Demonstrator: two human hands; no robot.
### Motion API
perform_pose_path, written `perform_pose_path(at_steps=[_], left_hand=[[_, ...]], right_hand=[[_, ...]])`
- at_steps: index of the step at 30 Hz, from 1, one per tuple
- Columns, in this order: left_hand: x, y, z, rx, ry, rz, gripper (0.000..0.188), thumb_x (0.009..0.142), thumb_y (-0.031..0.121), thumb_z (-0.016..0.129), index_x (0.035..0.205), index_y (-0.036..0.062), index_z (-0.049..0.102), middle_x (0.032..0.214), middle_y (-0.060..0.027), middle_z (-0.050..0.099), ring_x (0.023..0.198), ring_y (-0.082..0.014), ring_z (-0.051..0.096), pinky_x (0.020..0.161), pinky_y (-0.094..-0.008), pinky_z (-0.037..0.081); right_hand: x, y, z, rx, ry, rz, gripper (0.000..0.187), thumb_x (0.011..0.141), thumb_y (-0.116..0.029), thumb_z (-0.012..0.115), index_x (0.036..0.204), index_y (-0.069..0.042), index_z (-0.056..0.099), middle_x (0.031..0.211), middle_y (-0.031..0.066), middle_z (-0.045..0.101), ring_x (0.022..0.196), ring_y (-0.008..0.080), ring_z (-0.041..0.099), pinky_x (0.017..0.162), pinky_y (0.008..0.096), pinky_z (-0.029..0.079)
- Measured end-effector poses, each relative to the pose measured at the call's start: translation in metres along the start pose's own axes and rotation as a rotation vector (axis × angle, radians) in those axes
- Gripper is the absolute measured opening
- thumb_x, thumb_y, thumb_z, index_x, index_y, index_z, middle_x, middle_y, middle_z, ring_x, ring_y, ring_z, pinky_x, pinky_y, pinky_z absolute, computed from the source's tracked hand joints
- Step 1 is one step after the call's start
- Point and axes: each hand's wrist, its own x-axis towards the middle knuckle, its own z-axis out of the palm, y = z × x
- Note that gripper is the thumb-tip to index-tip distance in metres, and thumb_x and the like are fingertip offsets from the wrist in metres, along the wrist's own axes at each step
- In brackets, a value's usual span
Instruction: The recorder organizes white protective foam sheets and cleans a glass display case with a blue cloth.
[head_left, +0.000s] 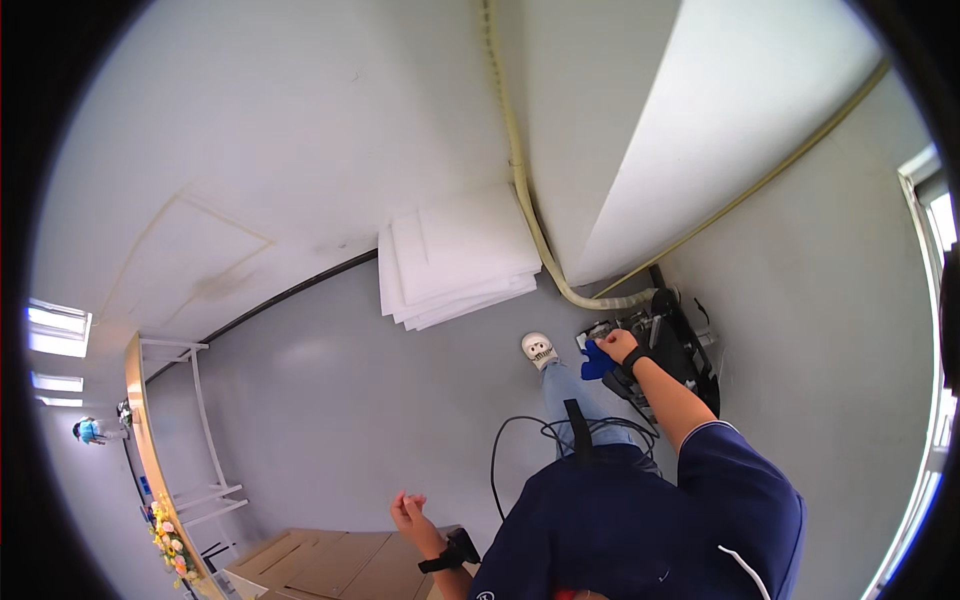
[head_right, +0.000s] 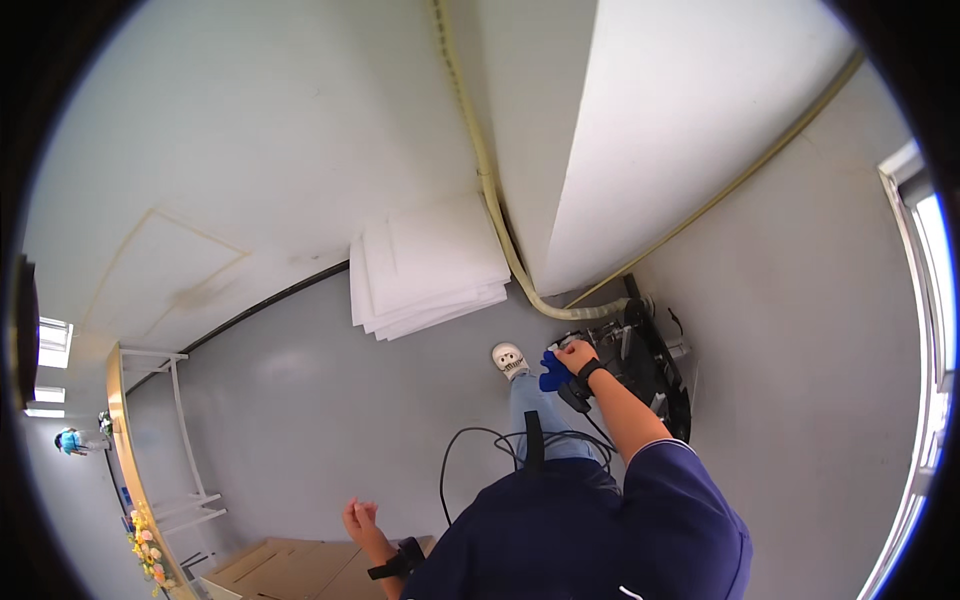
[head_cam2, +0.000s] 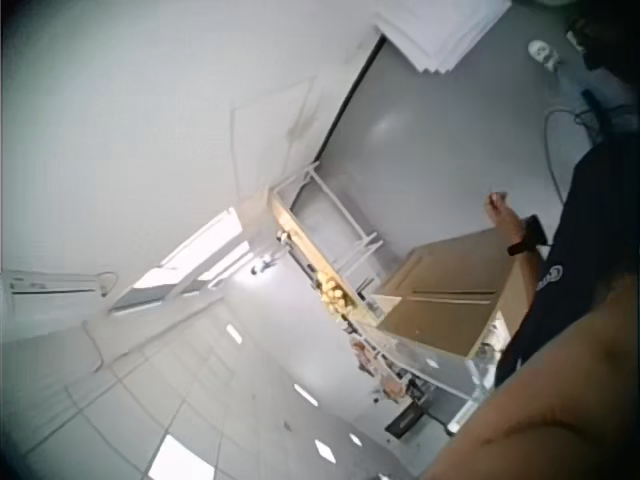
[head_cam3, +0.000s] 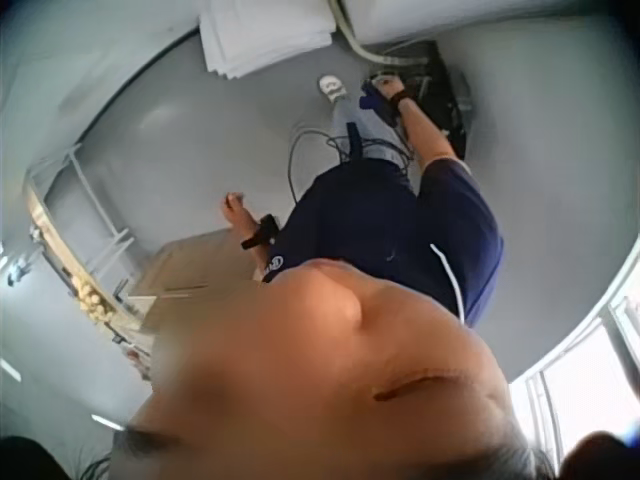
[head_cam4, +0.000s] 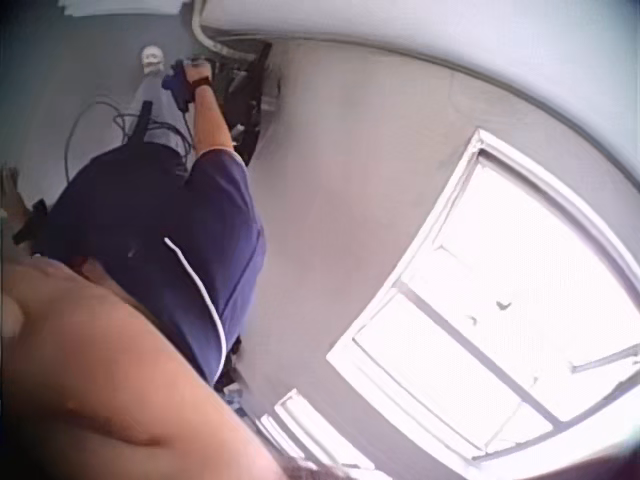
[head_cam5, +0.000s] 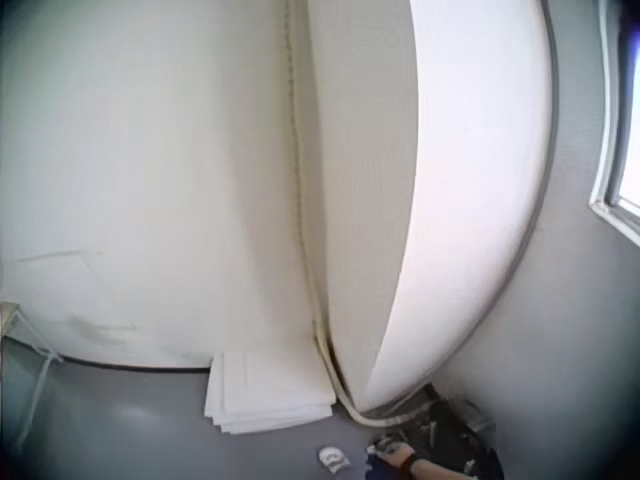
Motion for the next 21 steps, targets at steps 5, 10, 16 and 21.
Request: perform_pose_path(at_steps=[5,10,16,21], left_hand=[[0.014,0.011,0.078,0.212,-0.15,-0.221,0.021,0.084,0.009,0.043,0.102,-0.0028,0.044,0.089,-0.0121,0.055,0.079,-0.0181,0.055,0.072,-0.0281,0.045],[-0.032,-0.028,0.101,0.281,-0.375,-0.635,0.037,0.082,0.024,0.051,0.112,0.0044,0.042,0.099,-0.0115,0.056,0.083,-0.0169,0.054,0.077,-0.0255,0.044],[-0.053,-0.054,0.123,0.257,-0.19,-1.22,0.038,0.082,0.026,0.05,0.113,0.0048,0.041,0.102,-0.0115,0.055,0.086,-0.0179,0.053,0.077,-0.0266,0.043],[-0.044,-0.07,0.144,0.259,-0.153,-1.388,0.04,0.083,0.028,0.049,0.114,0.0051,0.041,0.104,-0.0115,0.054,0.088,-0.0187,0.053,0.078,-0.0276,0.042]], right_hand=[[0.171,-0.06,0.055,-0.044,-0.319,0.162,0.085,0.059,-0.024,0.072,0.128,-0.009,0.023,0.084,0.0151,0.058,0.078,0.0242,0.057,0.068,0.0338,0.044],[0.324,-0.016,0.146,0.099,-0.337,0.286,0.084,0.056,-0.016,0.073,0.125,0.0,0.028,0.092,0.0171,0.057,0.085,0.0223,0.054,0.076,0.03,0.042],[0.415,-0.022,0.19,0.021,-0.261,0.333,0.046,0.064,-0.032,0.068,0.095,-0.001,0.056,0.091,0.0125,0.059,0.084,0.0208,0.055,0.075,0.0317,0.042],[0.473,-0.007,0.192,0.061,-0.377,0.299,0.071,0.063,-0.054,0.062,0.096,0.008,0.053,0.096,0.0201,0.055,0.087,0.0273,0.053,0.075,0.0331,0.041]])
